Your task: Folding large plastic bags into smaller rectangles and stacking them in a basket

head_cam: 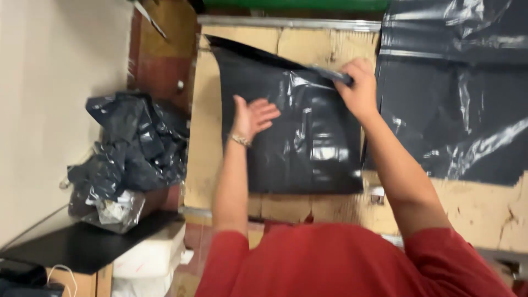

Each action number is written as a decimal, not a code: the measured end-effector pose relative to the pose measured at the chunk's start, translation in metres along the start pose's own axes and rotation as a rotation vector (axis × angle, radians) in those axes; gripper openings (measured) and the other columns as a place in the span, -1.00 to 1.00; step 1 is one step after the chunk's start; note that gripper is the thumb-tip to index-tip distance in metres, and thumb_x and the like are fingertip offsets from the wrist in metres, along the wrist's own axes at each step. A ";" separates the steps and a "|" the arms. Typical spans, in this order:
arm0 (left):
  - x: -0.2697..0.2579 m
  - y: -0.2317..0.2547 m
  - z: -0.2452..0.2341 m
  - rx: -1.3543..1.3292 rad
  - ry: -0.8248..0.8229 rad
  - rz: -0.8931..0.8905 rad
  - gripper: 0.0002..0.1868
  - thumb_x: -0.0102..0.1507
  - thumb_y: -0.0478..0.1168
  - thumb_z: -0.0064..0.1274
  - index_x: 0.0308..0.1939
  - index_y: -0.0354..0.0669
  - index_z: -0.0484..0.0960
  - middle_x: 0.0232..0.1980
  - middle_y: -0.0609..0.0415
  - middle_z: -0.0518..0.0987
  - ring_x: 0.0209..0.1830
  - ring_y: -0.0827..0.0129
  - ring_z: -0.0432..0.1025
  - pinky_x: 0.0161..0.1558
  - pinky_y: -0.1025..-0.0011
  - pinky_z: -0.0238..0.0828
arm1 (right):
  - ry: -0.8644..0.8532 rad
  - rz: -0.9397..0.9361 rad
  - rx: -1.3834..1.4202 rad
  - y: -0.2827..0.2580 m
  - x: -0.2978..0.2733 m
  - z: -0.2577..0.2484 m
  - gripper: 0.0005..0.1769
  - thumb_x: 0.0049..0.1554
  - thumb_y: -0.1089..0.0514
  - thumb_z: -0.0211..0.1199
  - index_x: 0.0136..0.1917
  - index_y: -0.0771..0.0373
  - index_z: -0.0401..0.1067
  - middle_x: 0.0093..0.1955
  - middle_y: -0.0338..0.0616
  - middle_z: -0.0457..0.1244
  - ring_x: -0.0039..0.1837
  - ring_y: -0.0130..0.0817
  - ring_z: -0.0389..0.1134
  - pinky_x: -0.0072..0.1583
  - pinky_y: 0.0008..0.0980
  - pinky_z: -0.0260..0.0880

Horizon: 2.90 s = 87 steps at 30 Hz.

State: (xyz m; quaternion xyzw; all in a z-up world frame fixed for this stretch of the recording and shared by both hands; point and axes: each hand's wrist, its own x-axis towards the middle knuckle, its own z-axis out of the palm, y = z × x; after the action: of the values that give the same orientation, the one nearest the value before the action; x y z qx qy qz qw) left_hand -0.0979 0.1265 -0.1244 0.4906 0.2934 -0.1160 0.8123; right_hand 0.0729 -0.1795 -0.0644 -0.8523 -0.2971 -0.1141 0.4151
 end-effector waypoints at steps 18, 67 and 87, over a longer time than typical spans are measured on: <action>-0.172 -0.076 -0.078 1.288 0.427 1.075 -0.19 0.16 0.07 0.36 0.36 -0.26 0.42 0.24 -0.20 0.53 0.27 -0.11 0.41 0.25 -0.05 0.30 | -0.423 -0.113 -0.509 -0.125 -0.237 -0.055 -0.20 -0.13 0.00 0.48 0.39 0.08 0.45 0.50 -0.08 0.26 0.62 -0.01 0.12 0.53 0.11 0.08; -0.029 -0.128 0.405 1.987 0.083 1.586 -0.75 0.13 -0.26 0.00 -0.12 0.12 0.51 -0.17 0.27 0.42 -0.13 0.29 0.35 -0.24 0.34 0.25 | 0.281 0.874 -0.160 0.350 -0.171 -0.315 -0.48 0.13 -0.16 0.45 0.10 0.26 0.38 0.05 -0.01 0.30 0.09 -0.07 0.34 0.10 -0.12 0.29; -0.062 -0.169 0.350 1.806 0.008 1.390 -0.73 0.08 -0.29 0.06 -0.13 -0.03 0.58 -0.17 0.16 0.50 -0.13 0.18 0.40 -0.41 0.30 0.39 | 0.085 1.136 0.588 0.261 -0.142 -0.359 -0.42 0.19 -0.15 0.21 0.43 -0.07 0.23 -0.02 -0.26 0.32 -0.41 -0.59 0.22 -0.54 -0.46 -0.05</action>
State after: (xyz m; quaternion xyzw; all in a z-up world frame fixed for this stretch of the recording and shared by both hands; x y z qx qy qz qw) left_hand -0.1012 -0.2661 -0.0898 0.9528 -0.2300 0.1919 0.0497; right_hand 0.1351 -0.6417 -0.0684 -0.7223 0.1986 0.1762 0.6386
